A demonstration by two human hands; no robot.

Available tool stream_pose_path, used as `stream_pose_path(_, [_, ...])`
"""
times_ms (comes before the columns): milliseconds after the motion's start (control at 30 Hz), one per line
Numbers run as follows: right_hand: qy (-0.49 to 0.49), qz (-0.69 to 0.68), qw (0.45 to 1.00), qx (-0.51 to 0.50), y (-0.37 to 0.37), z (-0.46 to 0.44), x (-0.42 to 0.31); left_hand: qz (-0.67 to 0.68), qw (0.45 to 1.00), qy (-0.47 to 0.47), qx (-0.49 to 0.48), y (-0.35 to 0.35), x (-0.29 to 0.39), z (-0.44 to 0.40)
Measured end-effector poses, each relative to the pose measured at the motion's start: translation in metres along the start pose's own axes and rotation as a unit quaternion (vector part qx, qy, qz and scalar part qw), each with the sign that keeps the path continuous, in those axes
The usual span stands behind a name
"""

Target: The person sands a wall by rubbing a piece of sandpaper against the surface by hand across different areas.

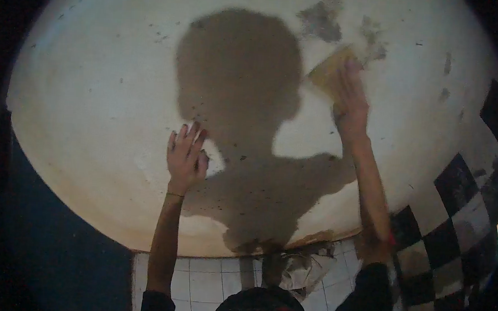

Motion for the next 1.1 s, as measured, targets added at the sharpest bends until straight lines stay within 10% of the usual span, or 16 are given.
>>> stream_pose_path(100, [-0.176, -0.084, 0.972, 0.131, -0.011, 0.022, -0.010, -0.002, 1.000, -0.002, 0.001, -0.006, -0.005, 0.005])
stream_pose_path(167, [0.073, 0.037, 0.997, -0.018, -0.059, 0.061, -0.021, 0.005, 1.000, -0.016, 0.008, -0.006, -0.007, 0.006])
stream_pose_path(300, [0.258, 0.022, 0.924, -0.281, -0.048, 0.088, -0.009, -0.019, 0.999, -0.026, 0.006, -0.006, -0.007, 0.007])
stream_pose_path(400, [-0.208, -0.073, 0.971, 0.095, -0.002, 0.086, 0.048, -0.037, 0.999, -0.019, 0.027, -0.010, -0.009, 0.007])
stream_pose_path(500, [-0.105, -0.039, 0.989, 0.092, -0.038, 0.110, 0.024, -0.040, 0.999, -0.016, 0.030, -0.010, -0.010, 0.008])
stream_pose_path(633, [0.097, 0.009, 0.970, -0.223, -0.062, 0.160, -0.001, -0.050, 0.998, -0.020, 0.024, -0.012, -0.012, 0.008])
stream_pose_path(833, [-0.227, -0.081, 0.961, 0.134, -0.055, 0.163, 0.050, -0.050, 0.998, -0.010, 0.034, -0.012, -0.013, 0.008])
stream_pose_path(1000, [0.111, 0.044, 0.977, -0.177, -0.088, 0.180, -0.025, -0.063, 0.997, -0.015, 0.033, -0.014, -0.014, 0.009])
stream_pose_path(1100, [-0.012, 0.048, 0.998, -0.038, -0.068, 0.171, -0.018, -0.065, 0.997, -0.006, 0.035, -0.015, -0.013, 0.009])
Point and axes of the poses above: each hand's wrist, its own z-axis away from the middle knuckle, its own y-axis out of the back of the hand, x = y × z, the point moved 3 cm from there along -z, towards the middle knuckle, and after that the axes turned 12 degrees about -x, right-handed, at the moved point
